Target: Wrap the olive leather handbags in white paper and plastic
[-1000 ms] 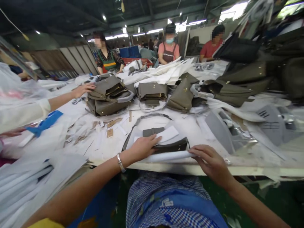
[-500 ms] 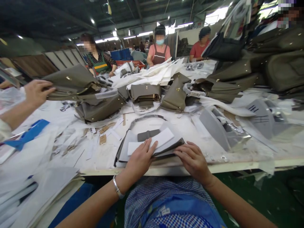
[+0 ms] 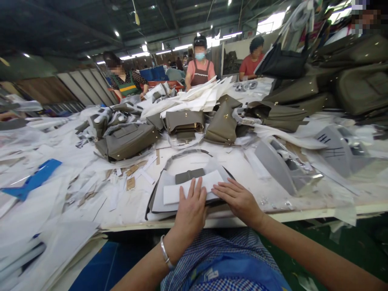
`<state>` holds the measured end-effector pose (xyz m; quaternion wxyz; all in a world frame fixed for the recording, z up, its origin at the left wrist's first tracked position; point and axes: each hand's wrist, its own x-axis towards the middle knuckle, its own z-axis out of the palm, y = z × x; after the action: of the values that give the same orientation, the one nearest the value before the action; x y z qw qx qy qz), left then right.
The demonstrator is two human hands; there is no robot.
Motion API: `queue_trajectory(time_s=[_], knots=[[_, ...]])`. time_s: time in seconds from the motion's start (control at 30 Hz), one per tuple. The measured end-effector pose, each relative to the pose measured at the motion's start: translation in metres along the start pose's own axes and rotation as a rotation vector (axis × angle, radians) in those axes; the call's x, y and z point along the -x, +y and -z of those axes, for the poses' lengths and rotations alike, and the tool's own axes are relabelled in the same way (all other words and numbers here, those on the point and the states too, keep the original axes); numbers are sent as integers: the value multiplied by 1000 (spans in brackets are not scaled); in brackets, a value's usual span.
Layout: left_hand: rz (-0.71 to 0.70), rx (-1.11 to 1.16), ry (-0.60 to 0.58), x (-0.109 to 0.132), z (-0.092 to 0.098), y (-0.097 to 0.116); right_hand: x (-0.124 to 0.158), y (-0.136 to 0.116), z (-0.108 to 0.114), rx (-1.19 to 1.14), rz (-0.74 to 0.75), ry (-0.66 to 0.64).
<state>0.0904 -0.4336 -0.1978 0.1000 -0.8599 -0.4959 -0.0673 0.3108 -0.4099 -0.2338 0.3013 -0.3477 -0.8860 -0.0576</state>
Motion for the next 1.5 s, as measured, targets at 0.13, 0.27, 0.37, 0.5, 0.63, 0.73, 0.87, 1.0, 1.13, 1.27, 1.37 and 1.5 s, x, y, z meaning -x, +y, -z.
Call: queue_trajectory(time_s=[0.13, 0.27, 0.37, 0.5, 0.63, 0.73, 0.87, 1.0, 1.13, 1.27, 1.37, 1.5], knots=[[3, -45, 29, -8, -7, 12, -1, -1, 9, -57, -8, 10], [5, -62, 86, -1, -18, 10, 15, -7, 23, -205, -254, 185], [3, -63, 121, 2, -22, 8, 34, -12, 26, -438, -739, 285], [3, -62, 178, 1, -26, 8, 36, -9, 26, -834, -1006, 26], [-13, -66, 244, 3, -31, 4, 10, -9, 32, -1003, -1040, -69], [-16, -90, 290, 8, -33, -3, -11, -21, 36, -1234, -1048, 50], [22, -89, 307, 15, -32, -15, -35, -42, 33, -1494, -1054, 213], [70, 0, 360, 19, -30, -25, -55, -60, 34, -1532, -1068, 305], [107, 36, 478, 20, -26, -41, -66, -63, 44, -1482, -917, 244], [171, 126, 529, 20, -14, -58, -65, -23, 41, -1195, -689, 58], [261, 174, 559, 18, -6, -66, -68, 27, 16, -569, -526, 55], [297, 187, 577, 15, -3, -69, -89, 83, -31, -79, -466, -184]])
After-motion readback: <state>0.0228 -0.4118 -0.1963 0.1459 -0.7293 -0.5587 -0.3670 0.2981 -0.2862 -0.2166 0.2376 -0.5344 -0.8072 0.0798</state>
